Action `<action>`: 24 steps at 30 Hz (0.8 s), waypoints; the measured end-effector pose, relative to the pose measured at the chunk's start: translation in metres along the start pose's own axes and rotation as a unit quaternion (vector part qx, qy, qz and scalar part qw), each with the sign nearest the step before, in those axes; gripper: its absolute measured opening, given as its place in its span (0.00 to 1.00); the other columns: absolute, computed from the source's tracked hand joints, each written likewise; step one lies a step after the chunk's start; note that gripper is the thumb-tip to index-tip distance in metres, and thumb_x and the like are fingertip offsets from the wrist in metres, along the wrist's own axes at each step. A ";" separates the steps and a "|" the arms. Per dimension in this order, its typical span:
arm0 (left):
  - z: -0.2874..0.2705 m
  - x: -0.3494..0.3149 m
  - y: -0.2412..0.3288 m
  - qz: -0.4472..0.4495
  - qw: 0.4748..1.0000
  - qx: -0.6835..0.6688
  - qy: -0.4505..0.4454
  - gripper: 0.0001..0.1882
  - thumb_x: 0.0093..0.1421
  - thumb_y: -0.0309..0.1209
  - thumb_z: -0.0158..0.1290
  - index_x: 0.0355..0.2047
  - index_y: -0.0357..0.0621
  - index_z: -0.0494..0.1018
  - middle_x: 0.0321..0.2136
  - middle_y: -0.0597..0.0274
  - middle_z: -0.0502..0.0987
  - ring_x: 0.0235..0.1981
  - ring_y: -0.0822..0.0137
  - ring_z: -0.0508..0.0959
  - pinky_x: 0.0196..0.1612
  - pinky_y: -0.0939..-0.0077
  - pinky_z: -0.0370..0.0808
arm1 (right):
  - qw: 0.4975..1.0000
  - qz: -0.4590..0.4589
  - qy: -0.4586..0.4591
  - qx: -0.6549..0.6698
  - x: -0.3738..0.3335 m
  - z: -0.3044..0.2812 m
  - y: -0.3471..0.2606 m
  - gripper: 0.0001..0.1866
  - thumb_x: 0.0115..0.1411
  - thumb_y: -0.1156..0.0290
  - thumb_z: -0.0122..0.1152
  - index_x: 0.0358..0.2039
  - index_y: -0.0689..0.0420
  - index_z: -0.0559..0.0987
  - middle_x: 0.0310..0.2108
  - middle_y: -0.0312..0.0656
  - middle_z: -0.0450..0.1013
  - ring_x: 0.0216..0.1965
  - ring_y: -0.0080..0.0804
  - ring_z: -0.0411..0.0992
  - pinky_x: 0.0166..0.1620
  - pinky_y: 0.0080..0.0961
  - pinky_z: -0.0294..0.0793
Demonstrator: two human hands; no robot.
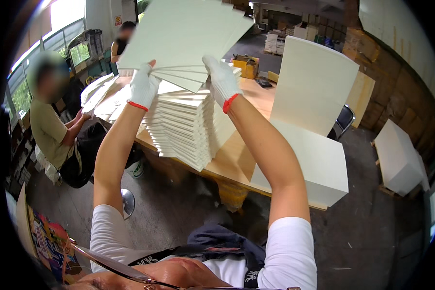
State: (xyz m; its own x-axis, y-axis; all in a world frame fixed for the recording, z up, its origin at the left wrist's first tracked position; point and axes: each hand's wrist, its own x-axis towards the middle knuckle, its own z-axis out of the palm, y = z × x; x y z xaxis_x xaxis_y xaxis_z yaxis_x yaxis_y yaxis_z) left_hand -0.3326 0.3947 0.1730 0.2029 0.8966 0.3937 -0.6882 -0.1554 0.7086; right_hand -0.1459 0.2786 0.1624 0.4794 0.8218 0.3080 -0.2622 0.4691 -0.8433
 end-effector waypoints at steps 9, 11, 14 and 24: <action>-0.007 -0.005 -0.028 -0.194 0.978 -0.076 0.000 0.17 0.65 0.20 0.44 0.54 0.30 0.59 0.54 0.43 0.64 0.54 0.42 0.71 0.62 0.44 0.74 | 0.986 0.134 0.023 0.091 0.003 -0.013 0.026 0.21 0.68 0.59 0.58 0.56 0.55 0.71 0.52 0.42 0.72 0.50 0.40 0.75 0.49 0.44 0.81; -0.004 -0.012 -0.026 -0.181 0.980 -0.076 -0.012 0.17 0.65 0.19 0.46 0.54 0.31 0.60 0.53 0.45 0.64 0.55 0.44 0.71 0.61 0.45 0.74 | 0.987 0.128 0.010 0.095 -0.002 -0.015 0.024 0.21 0.69 0.59 0.56 0.58 0.55 0.70 0.55 0.43 0.72 0.52 0.41 0.75 0.51 0.45 0.80; -0.007 -0.017 -0.031 -0.121 0.991 -0.057 -0.027 0.18 0.64 0.19 0.50 0.54 0.32 0.62 0.52 0.48 0.67 0.55 0.48 0.72 0.60 0.46 0.75 | 0.990 0.117 -0.008 0.073 -0.004 -0.017 0.023 0.22 0.70 0.58 0.53 0.58 0.57 0.69 0.56 0.45 0.71 0.53 0.42 0.75 0.50 0.46 0.81; -0.034 0.004 -0.060 -0.059 0.997 0.029 -0.027 0.17 0.61 0.31 0.59 0.46 0.32 0.72 0.44 0.52 0.75 0.43 0.59 0.78 0.45 0.63 0.79 | 0.994 0.081 -0.065 0.015 0.011 -0.028 0.034 0.21 0.71 0.61 0.49 0.61 0.55 0.69 0.55 0.44 0.73 0.51 0.38 0.75 0.43 0.40 0.82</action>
State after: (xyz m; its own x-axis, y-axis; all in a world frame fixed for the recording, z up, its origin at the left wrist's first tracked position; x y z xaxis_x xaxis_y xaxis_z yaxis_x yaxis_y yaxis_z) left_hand -0.3146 0.4218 0.1123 0.3188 0.8868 0.3346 -0.6166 -0.0741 0.7838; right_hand -0.1258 0.2943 0.1250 0.3166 0.9214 0.2254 -0.3521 0.3348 -0.8740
